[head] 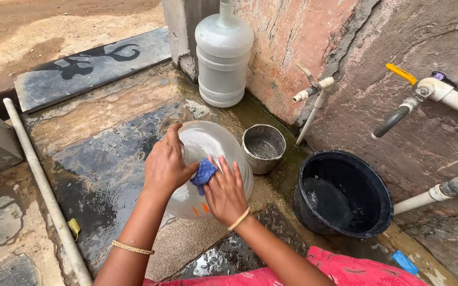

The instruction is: Cleaning large plastic water bottles and washing hands in a service area.

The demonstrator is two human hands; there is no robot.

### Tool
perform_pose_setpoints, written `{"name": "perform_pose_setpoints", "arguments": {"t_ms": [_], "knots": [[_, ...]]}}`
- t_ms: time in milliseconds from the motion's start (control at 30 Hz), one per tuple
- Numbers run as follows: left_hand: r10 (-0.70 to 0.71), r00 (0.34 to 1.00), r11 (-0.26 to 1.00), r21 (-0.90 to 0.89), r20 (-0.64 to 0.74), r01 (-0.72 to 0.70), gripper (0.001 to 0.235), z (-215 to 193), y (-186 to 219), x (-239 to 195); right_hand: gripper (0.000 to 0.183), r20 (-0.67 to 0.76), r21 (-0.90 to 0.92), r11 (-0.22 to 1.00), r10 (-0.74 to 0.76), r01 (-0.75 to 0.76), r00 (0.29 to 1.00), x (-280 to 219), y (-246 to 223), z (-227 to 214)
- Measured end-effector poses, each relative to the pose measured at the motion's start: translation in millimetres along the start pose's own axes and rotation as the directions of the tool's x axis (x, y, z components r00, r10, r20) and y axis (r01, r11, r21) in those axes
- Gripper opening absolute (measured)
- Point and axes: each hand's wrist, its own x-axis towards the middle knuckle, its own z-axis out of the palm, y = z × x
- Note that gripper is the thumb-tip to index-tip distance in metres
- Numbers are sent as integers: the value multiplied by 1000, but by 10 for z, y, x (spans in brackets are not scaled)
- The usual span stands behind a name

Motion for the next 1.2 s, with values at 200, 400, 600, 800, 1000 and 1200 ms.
{"name": "perform_pose_setpoints", "arguments": {"t_ms": [200, 400, 600, 800, 1000, 1200], "knots": [[90, 996, 996, -21, 22, -89, 42, -135, -191, 49, 52, -162, -196, 972, 101, -133, 982, 189, 274, 28], [93, 994, 911, -408, 62, -60, 78, -266, -355, -2, 22, 135, -47, 852, 523, -522, 842, -131, 1612, 396], [-155, 971, 406, -908, -182, -106, 66, 902, -633, 79, 33, 694, -36, 814, 438, -580, 572, -1332, 1977, 998], [-47, 965, 652, -740, -259, -167, 60, 981, 165, 113, 40, 367, 690, -1, 863, -724, 348, -1439, 3136, 221], [350, 933, 781, -578, 89, -237, 60, 949, 686, 102, 35, 600, 791, -468, 720, 394, -349, -3285, 5034, 805], [397, 909, 799, -536, 128, -273, 69, 1120, 1058, 99, 23, 606, 731, -653, 755, 200, 249, -1981, 4084, -34]]}}
